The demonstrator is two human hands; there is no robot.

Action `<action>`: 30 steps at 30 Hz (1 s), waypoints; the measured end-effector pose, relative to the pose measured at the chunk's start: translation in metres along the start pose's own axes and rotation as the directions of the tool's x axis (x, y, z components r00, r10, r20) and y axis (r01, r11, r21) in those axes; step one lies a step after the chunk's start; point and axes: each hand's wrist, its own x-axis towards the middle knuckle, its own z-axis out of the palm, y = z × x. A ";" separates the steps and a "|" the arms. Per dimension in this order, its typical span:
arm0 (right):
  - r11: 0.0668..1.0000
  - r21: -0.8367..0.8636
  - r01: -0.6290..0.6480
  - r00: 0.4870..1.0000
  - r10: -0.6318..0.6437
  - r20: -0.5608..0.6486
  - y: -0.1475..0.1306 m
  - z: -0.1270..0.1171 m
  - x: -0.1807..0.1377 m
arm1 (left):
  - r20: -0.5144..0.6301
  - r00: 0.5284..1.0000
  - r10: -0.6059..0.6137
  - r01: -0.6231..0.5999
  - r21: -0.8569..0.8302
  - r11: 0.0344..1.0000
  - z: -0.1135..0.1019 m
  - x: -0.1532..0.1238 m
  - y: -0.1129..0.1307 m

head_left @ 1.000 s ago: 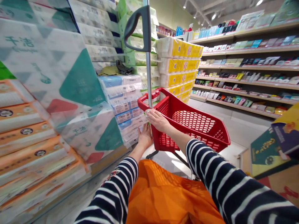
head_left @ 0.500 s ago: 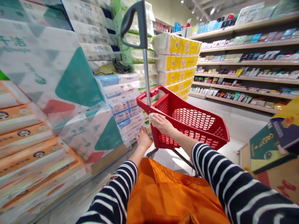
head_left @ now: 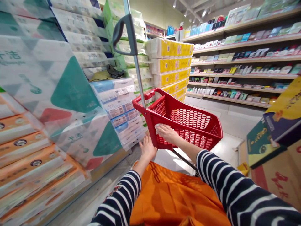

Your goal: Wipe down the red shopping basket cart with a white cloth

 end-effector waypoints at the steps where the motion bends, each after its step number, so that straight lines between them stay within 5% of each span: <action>1: 1.000 -0.015 -0.007 0.999 0.007 -0.042 0.006 -0.006 0.003 | -0.003 1.000 0.004 -0.004 0.005 1.000 0.000 0.000 0.003; 4: 0.997 -0.054 -0.047 0.995 0.042 -0.094 0.019 -0.013 0.000 | -0.007 0.999 0.038 -0.038 0.003 0.999 -0.001 -0.001 0.013; 13: 0.999 -0.021 -0.042 0.996 0.044 0.075 0.002 0.009 -0.058 | 0.054 0.994 0.099 -0.096 -0.054 0.994 0.002 -0.017 0.039; 21: 1.000 -0.004 0.002 0.984 -0.003 -0.181 0.056 -0.005 -0.069 | 0.050 0.984 0.173 -0.165 -0.135 0.977 -0.006 -0.024 0.060; 30: 0.995 -0.044 -0.095 0.991 0.098 0.086 0.018 0.008 -0.116 | 0.059 0.976 0.208 -0.204 -0.070 0.976 0.000 -0.031 0.073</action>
